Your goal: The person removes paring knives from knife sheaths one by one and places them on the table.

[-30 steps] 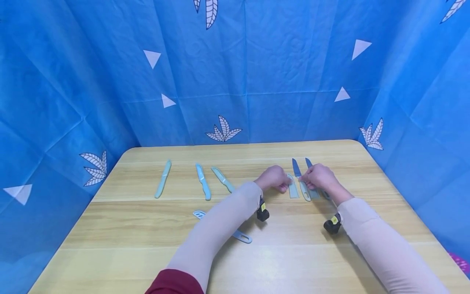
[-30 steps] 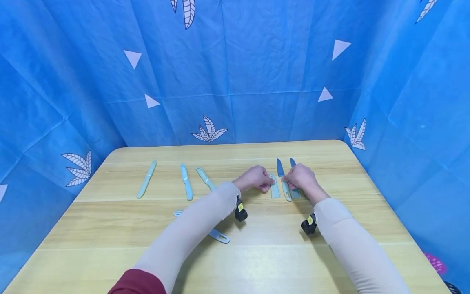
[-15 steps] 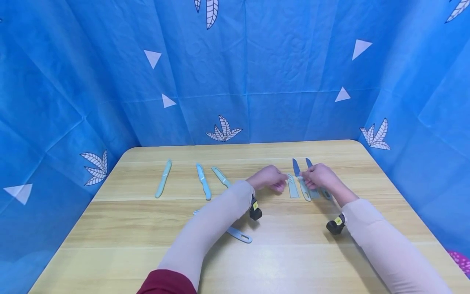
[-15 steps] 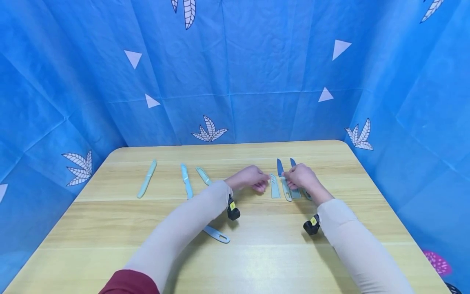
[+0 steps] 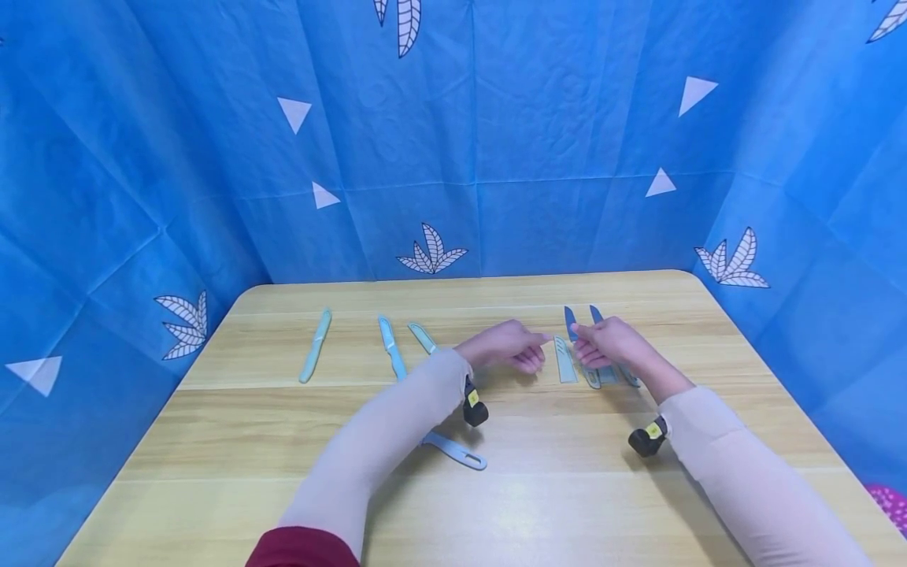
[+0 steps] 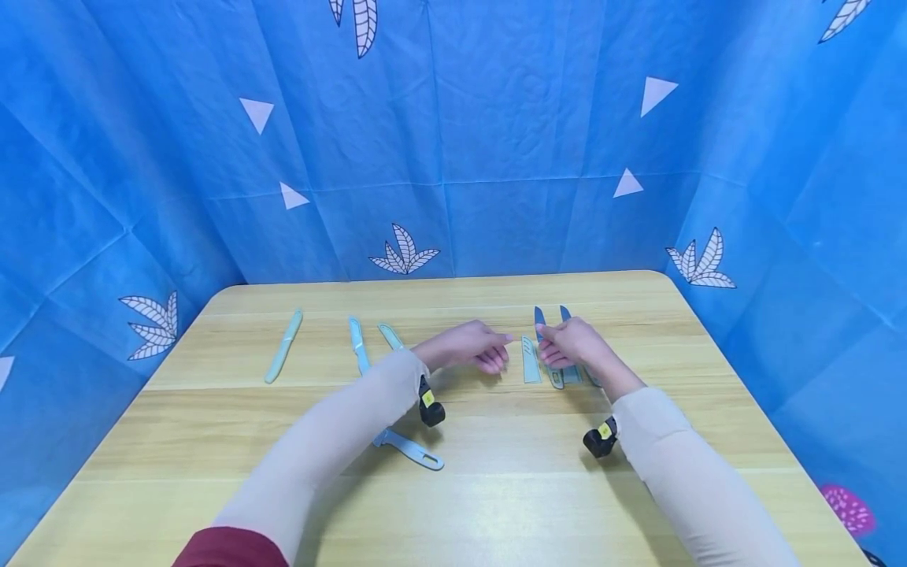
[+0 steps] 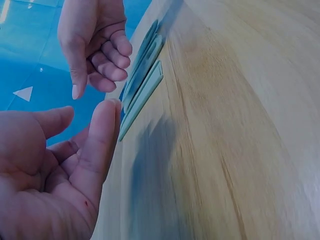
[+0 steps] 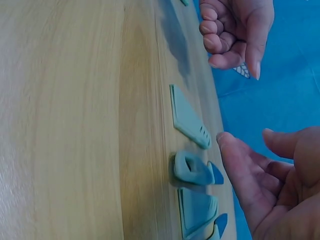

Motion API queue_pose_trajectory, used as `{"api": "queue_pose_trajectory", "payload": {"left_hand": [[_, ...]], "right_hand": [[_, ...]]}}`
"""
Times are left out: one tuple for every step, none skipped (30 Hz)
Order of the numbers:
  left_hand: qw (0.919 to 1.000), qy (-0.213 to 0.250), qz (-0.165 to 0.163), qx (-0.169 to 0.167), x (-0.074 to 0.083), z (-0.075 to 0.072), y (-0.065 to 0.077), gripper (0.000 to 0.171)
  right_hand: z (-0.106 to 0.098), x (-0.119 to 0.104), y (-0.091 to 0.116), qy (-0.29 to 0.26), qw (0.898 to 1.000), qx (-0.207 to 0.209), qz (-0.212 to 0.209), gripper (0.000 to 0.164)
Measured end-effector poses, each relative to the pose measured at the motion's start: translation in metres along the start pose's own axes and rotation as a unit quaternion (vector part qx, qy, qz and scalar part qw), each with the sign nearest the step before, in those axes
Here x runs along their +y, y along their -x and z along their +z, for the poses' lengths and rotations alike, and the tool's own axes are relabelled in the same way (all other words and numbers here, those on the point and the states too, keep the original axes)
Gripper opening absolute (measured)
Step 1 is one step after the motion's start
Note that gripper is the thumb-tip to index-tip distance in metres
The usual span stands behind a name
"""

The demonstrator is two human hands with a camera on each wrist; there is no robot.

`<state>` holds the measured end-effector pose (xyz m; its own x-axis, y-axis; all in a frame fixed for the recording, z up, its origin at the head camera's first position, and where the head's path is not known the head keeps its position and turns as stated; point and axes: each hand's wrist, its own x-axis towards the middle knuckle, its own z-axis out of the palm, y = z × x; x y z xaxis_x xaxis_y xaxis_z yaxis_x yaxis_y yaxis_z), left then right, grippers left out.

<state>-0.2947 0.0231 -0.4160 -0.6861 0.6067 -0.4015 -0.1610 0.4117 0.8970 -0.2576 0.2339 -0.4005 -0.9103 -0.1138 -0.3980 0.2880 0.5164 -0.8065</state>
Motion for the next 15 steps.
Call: {"api": "queue_pose_trajectory", "payload": {"left_hand": [[1.0,-0.004,0.001,-0.003,0.0,-0.001,0.001,0.044],[1.0,-0.007,0.003,-0.005,0.0,-0.002,0.002,0.044],[0.9999,-0.009,0.005,-0.007,0.0,-0.002,0.003,0.044],[0.9999,-0.011,0.006,-0.009,-0.001,-0.003,0.005,0.044],[0.9998,-0.014,0.008,-0.012,-0.001,-0.004,0.006,0.044],[0.9997,-0.015,0.009,-0.014,-0.002,-0.005,0.007,0.044],[0.9997,-0.018,0.01,-0.017,-0.002,-0.006,0.008,0.044],[0.9995,-0.021,0.011,-0.02,-0.003,-0.007,0.009,0.045],[0.9993,-0.025,0.013,-0.023,-0.003,-0.008,0.01,0.045],[0.9991,-0.03,0.014,-0.026,-0.004,-0.009,0.011,0.046],[0.9987,-0.038,0.017,-0.028,-0.004,-0.01,0.012,0.047],[0.9984,-0.045,0.019,-0.029,-0.005,-0.01,0.013,0.048],[0.9978,-0.053,0.022,-0.031,-0.005,-0.011,0.015,0.049],[0.9974,-0.059,0.025,-0.033,-0.006,-0.012,0.016,0.049],[0.9968,-0.066,0.028,-0.035,-0.006,-0.012,0.018,0.05]], "right_hand": [[0.0,-0.001,0.0,-0.006,1.0,-0.004,-0.002,0.057],[0.001,-0.002,0.001,-0.013,1.0,-0.006,-0.003,0.057],[0.002,-0.003,0.001,-0.018,1.0,-0.01,-0.007,0.059],[0.002,-0.004,0.002,-0.024,1.0,-0.012,-0.009,0.06],[0.003,-0.004,0.003,-0.027,0.999,-0.016,-0.015,0.06],[0.004,-0.005,0.004,-0.03,0.999,-0.018,-0.018,0.06],[0.005,-0.006,0.004,-0.03,0.999,-0.023,-0.024,0.06],[0.006,-0.006,0.004,-0.031,0.999,-0.023,-0.027,0.059],[0.006,-0.007,0.005,-0.029,0.999,-0.026,-0.034,0.058],[0.007,-0.007,0.005,-0.03,0.998,-0.028,-0.038,0.057],[0.008,-0.008,0.005,-0.028,0.998,-0.032,-0.046,0.056],[0.009,-0.008,0.005,-0.029,0.998,-0.034,-0.049,0.055],[0.009,-0.008,0.005,-0.029,0.997,-0.037,-0.053,0.053],[0.01,-0.009,0.004,-0.029,0.997,-0.039,-0.057,0.052],[0.01,-0.009,0.004,-0.027,0.997,-0.043,-0.061,0.051]]}}
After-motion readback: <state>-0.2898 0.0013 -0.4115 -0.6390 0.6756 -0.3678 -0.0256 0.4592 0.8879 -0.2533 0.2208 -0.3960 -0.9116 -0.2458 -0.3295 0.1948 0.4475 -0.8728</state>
